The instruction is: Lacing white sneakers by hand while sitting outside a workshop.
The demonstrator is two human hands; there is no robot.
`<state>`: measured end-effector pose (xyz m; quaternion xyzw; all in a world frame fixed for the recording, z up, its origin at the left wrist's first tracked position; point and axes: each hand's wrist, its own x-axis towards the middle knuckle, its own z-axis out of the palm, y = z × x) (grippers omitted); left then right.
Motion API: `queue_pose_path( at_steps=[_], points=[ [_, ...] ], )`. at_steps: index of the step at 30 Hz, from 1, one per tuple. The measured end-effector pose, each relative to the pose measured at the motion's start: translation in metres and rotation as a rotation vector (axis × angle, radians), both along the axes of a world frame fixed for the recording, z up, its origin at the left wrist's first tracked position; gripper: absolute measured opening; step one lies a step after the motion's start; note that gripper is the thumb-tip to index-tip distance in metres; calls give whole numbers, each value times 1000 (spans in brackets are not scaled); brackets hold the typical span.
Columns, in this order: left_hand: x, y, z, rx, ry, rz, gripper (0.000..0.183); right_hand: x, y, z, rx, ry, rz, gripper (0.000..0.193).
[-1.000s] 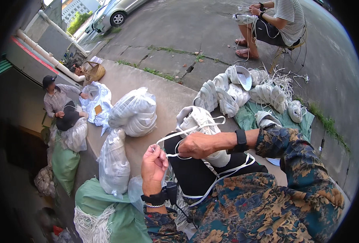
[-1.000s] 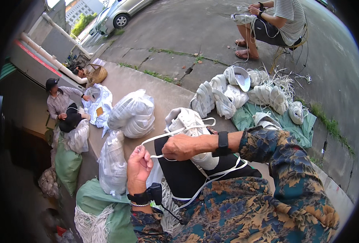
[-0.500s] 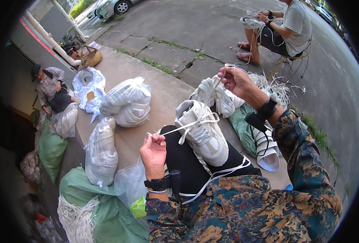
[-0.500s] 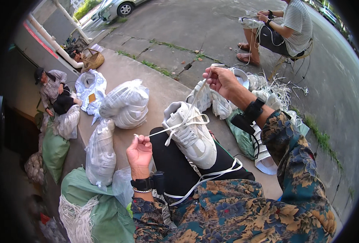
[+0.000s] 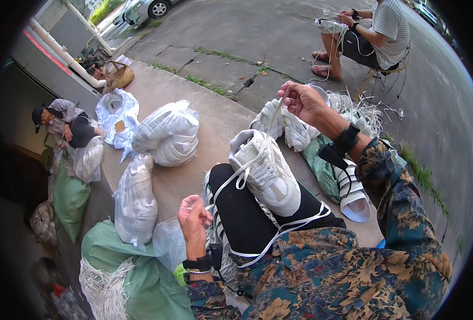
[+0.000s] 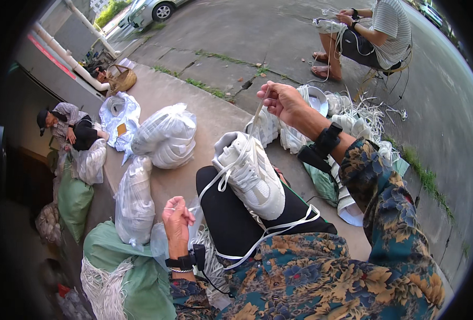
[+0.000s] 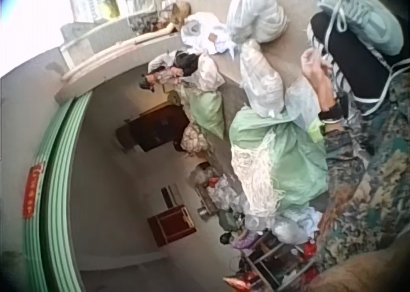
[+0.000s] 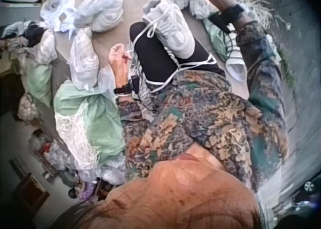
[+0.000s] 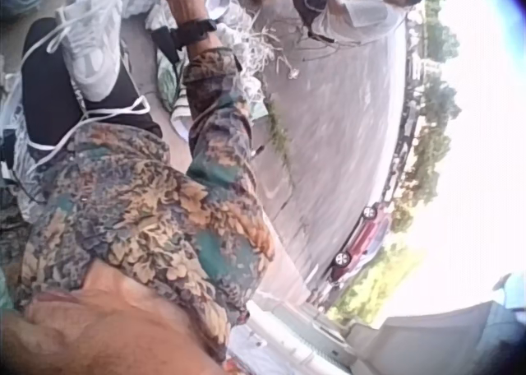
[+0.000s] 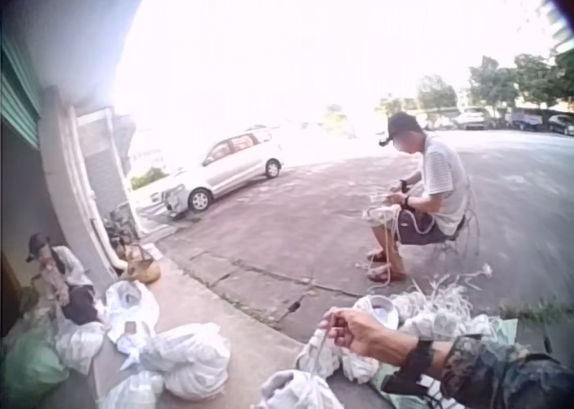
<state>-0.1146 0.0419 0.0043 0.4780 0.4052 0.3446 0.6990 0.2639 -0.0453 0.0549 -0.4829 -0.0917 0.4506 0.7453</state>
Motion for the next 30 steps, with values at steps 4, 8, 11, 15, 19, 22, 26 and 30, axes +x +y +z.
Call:
queue_pose_path(
  at_steps=[4,8,11,15,19,22,26,30],
  points=[
    [70,-22,6,453,401,-395,27,12,-12,5,42,-42,-24,16],
    [82,-24,3,881,749,-314,17,18,-14,4,41,12,-44,15],
    [87,-29,-1,936,804,-210,9,23,-21,2,9,-50,-34,15],
    [96,-38,-11,867,748,43,12,15,-19,2,-17,-55,-7,14],
    [104,-41,-27,691,496,195,18,42,-19,27,172,-94,-134,13],
    [103,-47,-42,470,394,103,17,77,-35,42,367,-164,-150,14],
    [97,-48,-22,250,168,-42,14,111,-80,65,411,-179,-268,15],
    [61,-19,5,-167,-279,-98,32,123,-85,40,357,-84,-349,15]
  ],
)
